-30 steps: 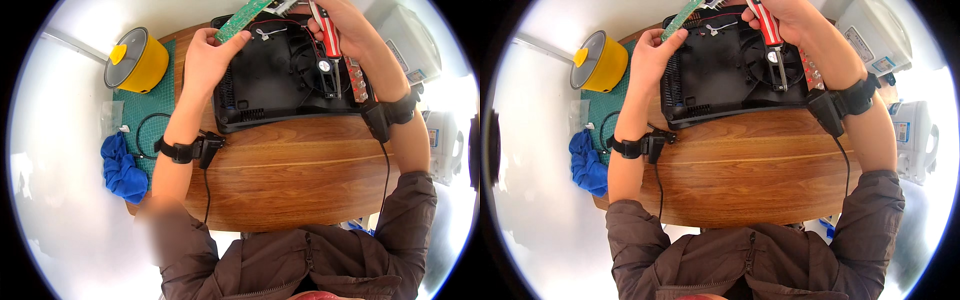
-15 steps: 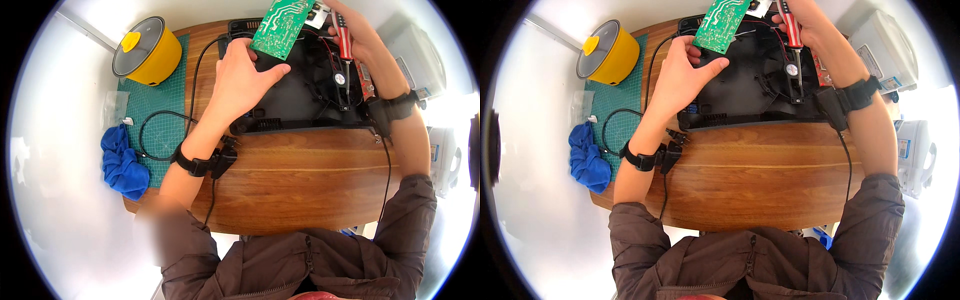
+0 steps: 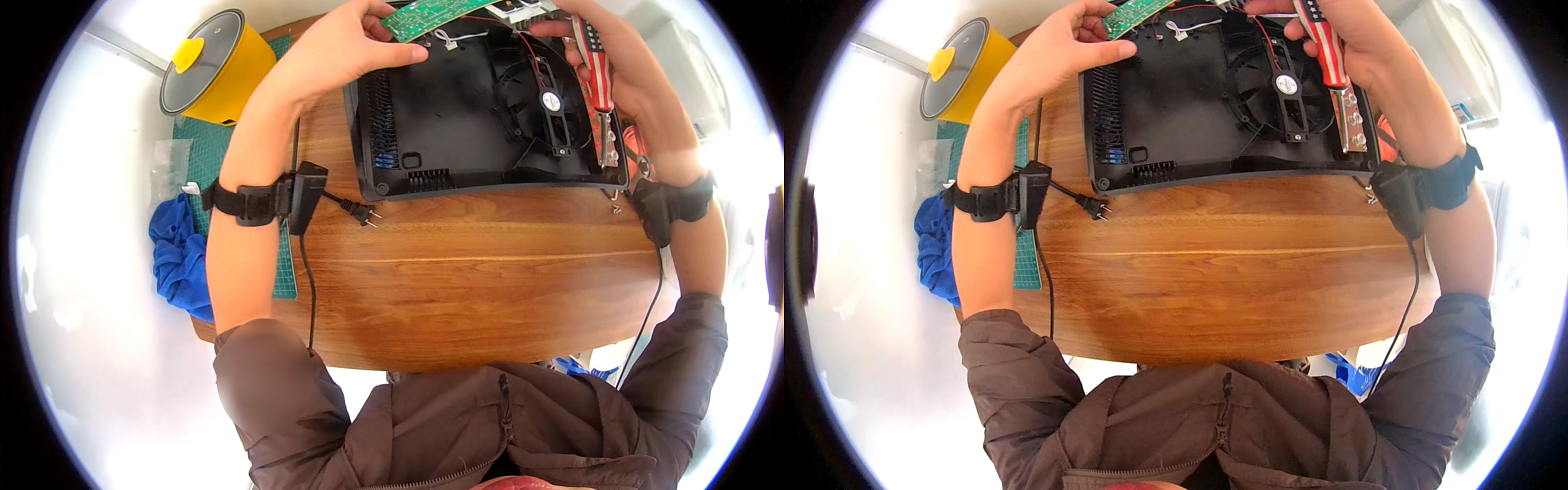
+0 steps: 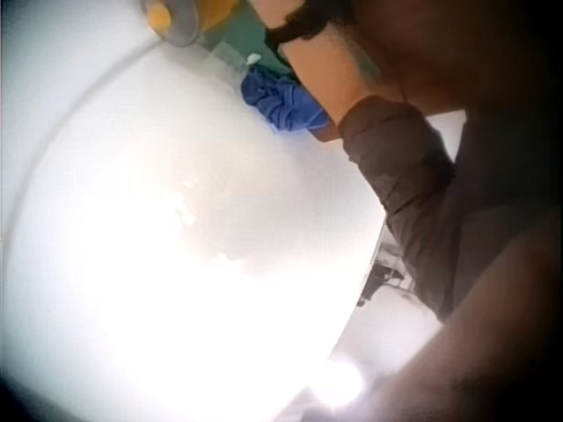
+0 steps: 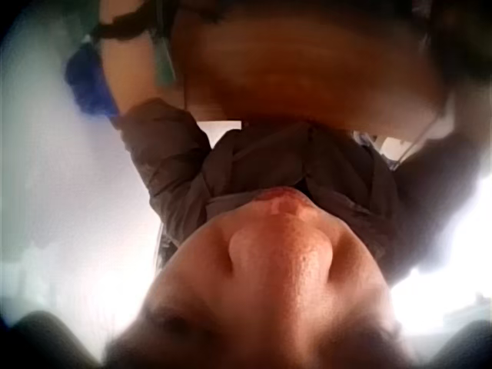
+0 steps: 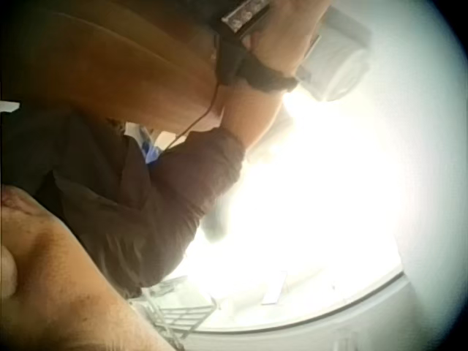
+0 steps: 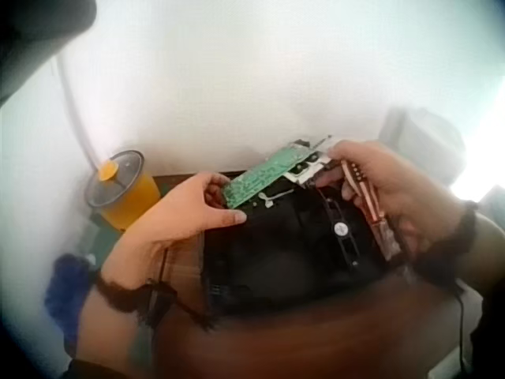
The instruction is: The person removes a circuit board from a disassembled appliance, uses a screwdriver to adjust components on the board, and then reinserts the board into the appliance housing.
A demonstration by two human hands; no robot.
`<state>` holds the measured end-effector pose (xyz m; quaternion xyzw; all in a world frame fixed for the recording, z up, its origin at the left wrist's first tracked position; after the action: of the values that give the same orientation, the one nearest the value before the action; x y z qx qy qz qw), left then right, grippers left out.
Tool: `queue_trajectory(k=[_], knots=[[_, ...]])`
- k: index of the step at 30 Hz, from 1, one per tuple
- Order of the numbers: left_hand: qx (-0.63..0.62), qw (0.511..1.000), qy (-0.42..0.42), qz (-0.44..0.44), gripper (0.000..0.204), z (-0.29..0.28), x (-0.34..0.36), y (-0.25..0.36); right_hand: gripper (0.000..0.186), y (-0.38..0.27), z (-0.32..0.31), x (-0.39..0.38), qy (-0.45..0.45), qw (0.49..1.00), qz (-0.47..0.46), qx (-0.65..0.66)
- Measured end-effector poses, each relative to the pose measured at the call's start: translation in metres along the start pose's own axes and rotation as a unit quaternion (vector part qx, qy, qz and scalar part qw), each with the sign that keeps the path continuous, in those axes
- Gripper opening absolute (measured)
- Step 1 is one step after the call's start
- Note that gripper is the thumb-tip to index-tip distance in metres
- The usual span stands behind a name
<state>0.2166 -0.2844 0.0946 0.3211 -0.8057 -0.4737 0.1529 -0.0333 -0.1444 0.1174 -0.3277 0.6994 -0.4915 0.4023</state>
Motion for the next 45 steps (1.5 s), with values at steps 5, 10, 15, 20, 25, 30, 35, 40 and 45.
queue_trajectory(k=[5,10,15,20,25,30,35,40,45], knots=[[-0.01,1.0,0.006,0.021,0.075,-0.002,0.009,-0.017,0.033,0.006,0.004,-0.01,-0.007,1.0,0.009,0.004],[0.081,0.996,0.019,0.019,0.07,0.001,0.009,-0.008,0.031,0.001,0.008,-0.029,-0.011,0.991,-0.005,-0.13],[0.079,0.995,0.027,0.052,0.066,-0.012,0.003,-0.022,0.029,-0.024,0.011,-0.067,-0.141,0.984,0.016,-0.104],[0.12,0.987,-0.005,0.11,0.067,-0.008,0.004,-0.018,0.057,0.027,-0.008,-0.052,-0.105,0.959,-0.036,-0.262],[0.145,0.976,-0.045,0.155,0.069,-0.009,0.004,-0.013,0.049,0.036,-0.013,-0.066,-0.125,0.952,-0.053,-0.275],[0.186,0.958,-0.087,0.198,0.071,-0.01,0.01,-0.016,0.049,0.043,-0.019,-0.053,-0.135,0.944,-0.053,-0.296],[0.208,0.951,-0.09,0.211,0.071,-0.011,0.011,-0.004,0.047,0.045,-0.022,-0.028,-0.09,0.931,-0.102,-0.339],[0.197,0.953,-0.099,0.207,0.071,-0.011,0.014,-0.008,0.051,0.045,-0.008,-0.036,-0.06,0.915,-0.181,-0.357],[0.189,0.959,-0.099,0.186,0.071,-0.009,0.011,-0.004,0.058,0.039,0.001,-0.037,-0.078,0.88,-0.194,-0.427]])
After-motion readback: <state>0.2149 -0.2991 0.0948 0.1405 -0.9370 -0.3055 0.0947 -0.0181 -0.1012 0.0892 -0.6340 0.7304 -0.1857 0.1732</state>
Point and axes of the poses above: each hand's wrist, its own x-axis towards the middle knuckle, its own z-axis out of the palm, y = z × x, the point moved 5 cm from there along x, towards the middle knuckle, and after that the axes turned 4 degrees about -x, right-handed, at the moved point
